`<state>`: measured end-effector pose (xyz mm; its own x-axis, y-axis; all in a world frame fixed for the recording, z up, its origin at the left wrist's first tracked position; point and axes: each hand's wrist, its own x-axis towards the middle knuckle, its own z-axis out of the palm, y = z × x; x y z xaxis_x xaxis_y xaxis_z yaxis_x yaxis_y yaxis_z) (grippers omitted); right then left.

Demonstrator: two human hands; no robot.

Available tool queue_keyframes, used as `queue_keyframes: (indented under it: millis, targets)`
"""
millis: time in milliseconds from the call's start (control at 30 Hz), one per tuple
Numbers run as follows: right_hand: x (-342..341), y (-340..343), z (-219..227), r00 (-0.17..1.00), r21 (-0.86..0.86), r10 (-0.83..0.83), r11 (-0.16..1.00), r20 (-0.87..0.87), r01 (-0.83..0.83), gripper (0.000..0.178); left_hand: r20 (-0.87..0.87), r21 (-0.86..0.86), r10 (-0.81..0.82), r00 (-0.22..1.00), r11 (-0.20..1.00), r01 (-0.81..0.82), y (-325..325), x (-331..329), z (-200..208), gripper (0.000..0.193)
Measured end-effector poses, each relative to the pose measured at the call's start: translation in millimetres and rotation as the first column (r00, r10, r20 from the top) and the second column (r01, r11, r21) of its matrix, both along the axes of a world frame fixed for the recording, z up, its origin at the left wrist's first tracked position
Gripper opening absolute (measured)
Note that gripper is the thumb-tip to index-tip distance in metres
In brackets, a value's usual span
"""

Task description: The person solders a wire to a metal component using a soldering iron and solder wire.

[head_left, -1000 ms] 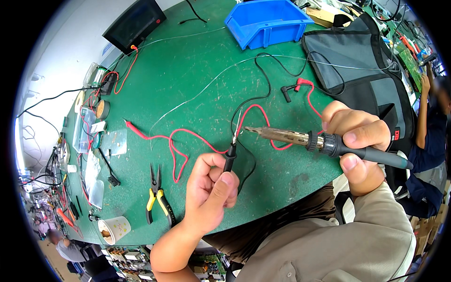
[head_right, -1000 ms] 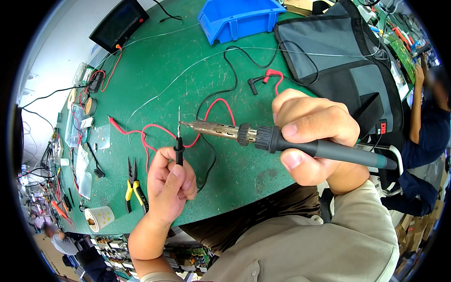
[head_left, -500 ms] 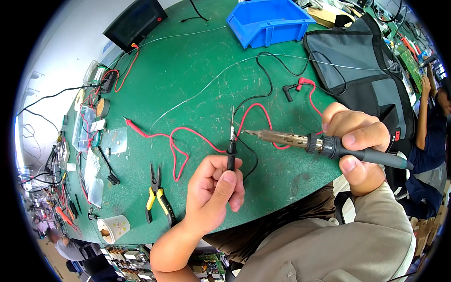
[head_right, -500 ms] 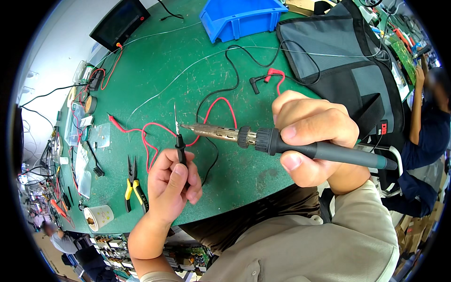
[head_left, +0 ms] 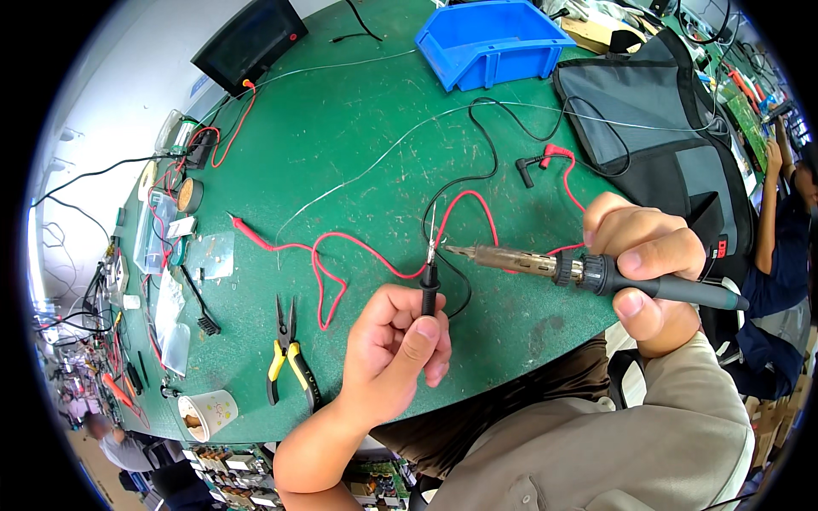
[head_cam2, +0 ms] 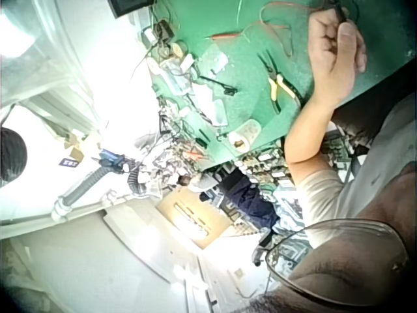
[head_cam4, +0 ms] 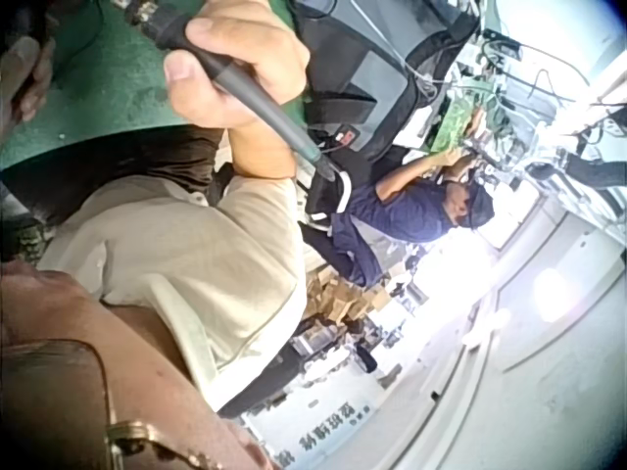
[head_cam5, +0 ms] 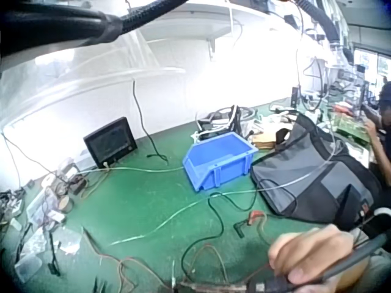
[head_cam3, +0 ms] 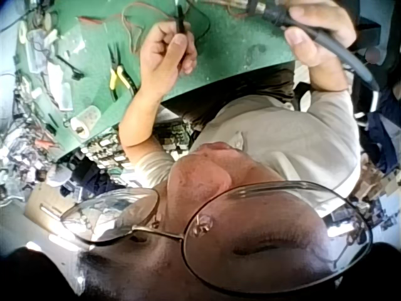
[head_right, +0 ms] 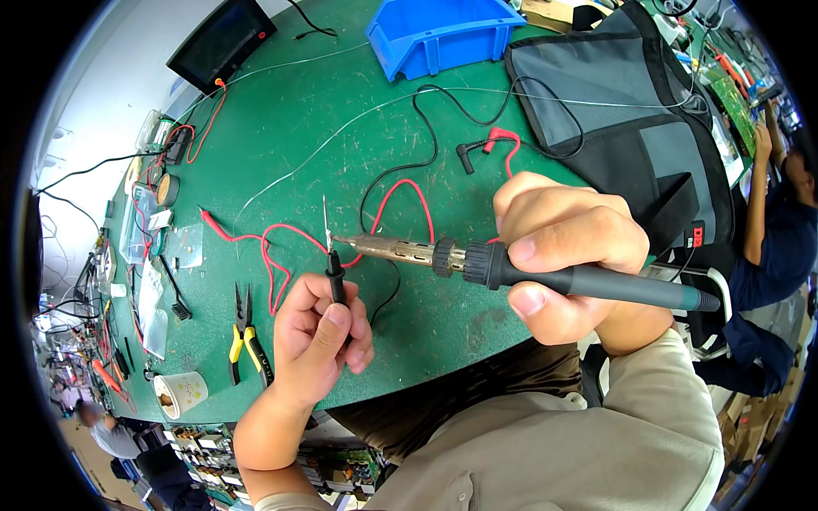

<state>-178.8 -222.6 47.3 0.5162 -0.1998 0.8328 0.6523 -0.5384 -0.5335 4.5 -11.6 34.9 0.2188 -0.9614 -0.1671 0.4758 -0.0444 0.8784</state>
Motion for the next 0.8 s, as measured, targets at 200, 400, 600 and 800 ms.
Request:
queue_keyframes:
  millis: [200,400,600,800]
  targets:
    - [3.0,4.3,-3.2,1.0,0.012,-0.011,1.0,0.009,0.011,0.025,0.014,0.013,-0.006,1.0,1.0,0.006,0.2,-0.4,-0.7,0.016]
    - [3.5,3.6,-2.7,1.0,0.001,-0.001,1.0,0.005,0.001,0.023,0.058,0.019,-0.012,0.998,1.0,0.01,0.1,0.0,0.8,0.016]
    - [4.6,4.1,-3.5,1.0,0.003,0.003,1.0,0.001,-0.003,0.022,0.061,0.013,-0.006,0.998,1.0,0.005,0.3,0.4,0.0,0.015]
    - [5.2,4.0,-4.1,1.0,0.0,0.001,1.0,0.003,-0.001,0.022,0.055,-0.004,-0.001,0.998,1.0,0.001,0.1,0.6,0.3,0.016]
